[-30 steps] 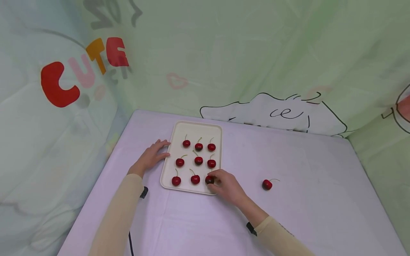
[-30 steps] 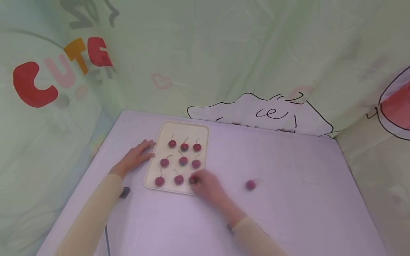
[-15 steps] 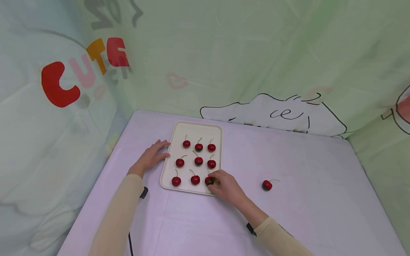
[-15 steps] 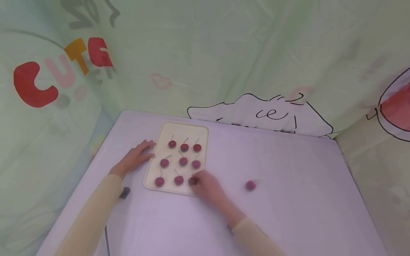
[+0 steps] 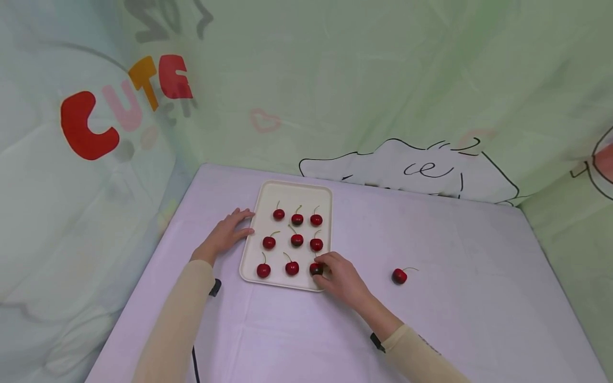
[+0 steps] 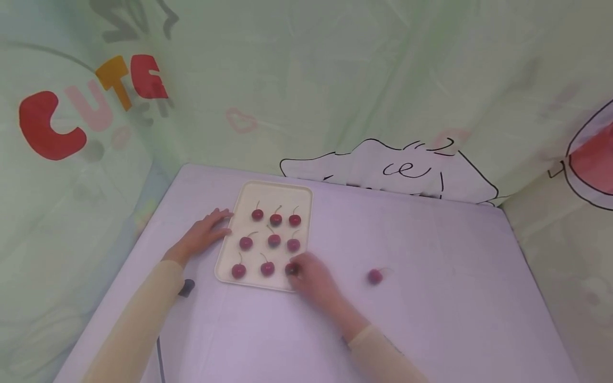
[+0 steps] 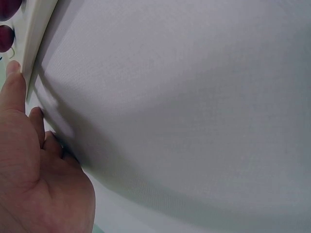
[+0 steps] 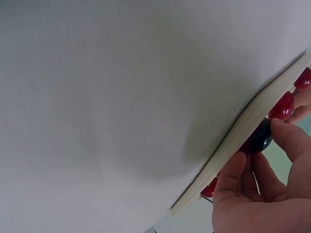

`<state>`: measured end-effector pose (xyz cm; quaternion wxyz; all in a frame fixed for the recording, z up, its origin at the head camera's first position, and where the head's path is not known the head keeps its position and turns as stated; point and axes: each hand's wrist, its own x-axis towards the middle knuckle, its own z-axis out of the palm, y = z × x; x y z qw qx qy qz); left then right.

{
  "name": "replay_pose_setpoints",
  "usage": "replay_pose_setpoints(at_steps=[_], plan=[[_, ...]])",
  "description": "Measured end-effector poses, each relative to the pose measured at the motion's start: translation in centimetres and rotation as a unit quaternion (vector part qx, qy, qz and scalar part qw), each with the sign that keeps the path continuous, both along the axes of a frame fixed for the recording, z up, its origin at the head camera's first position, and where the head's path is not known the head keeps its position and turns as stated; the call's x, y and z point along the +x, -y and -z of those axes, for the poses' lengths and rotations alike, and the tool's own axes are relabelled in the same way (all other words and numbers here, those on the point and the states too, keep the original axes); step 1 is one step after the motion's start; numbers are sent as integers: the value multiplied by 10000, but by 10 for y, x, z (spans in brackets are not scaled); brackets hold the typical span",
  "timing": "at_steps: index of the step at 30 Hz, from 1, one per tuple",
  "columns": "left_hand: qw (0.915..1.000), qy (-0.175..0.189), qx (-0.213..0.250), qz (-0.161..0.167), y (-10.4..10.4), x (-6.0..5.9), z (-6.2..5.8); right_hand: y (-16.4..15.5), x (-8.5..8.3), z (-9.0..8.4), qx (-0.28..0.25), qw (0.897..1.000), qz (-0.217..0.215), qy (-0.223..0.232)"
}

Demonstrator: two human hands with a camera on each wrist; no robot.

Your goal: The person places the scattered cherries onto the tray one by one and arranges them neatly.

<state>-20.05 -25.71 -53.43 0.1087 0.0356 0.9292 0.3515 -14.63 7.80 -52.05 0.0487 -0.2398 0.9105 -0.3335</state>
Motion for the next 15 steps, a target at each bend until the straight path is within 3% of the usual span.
replay_pose_setpoints(at_steps=[9,15], plan=[[10000,24,36,-40,0,0,0,-14,-1,-6,-114,9982,462,370],[9999,-125,47,39,1,-1,1,-38,-6,-14,-272,9954,891,205]])
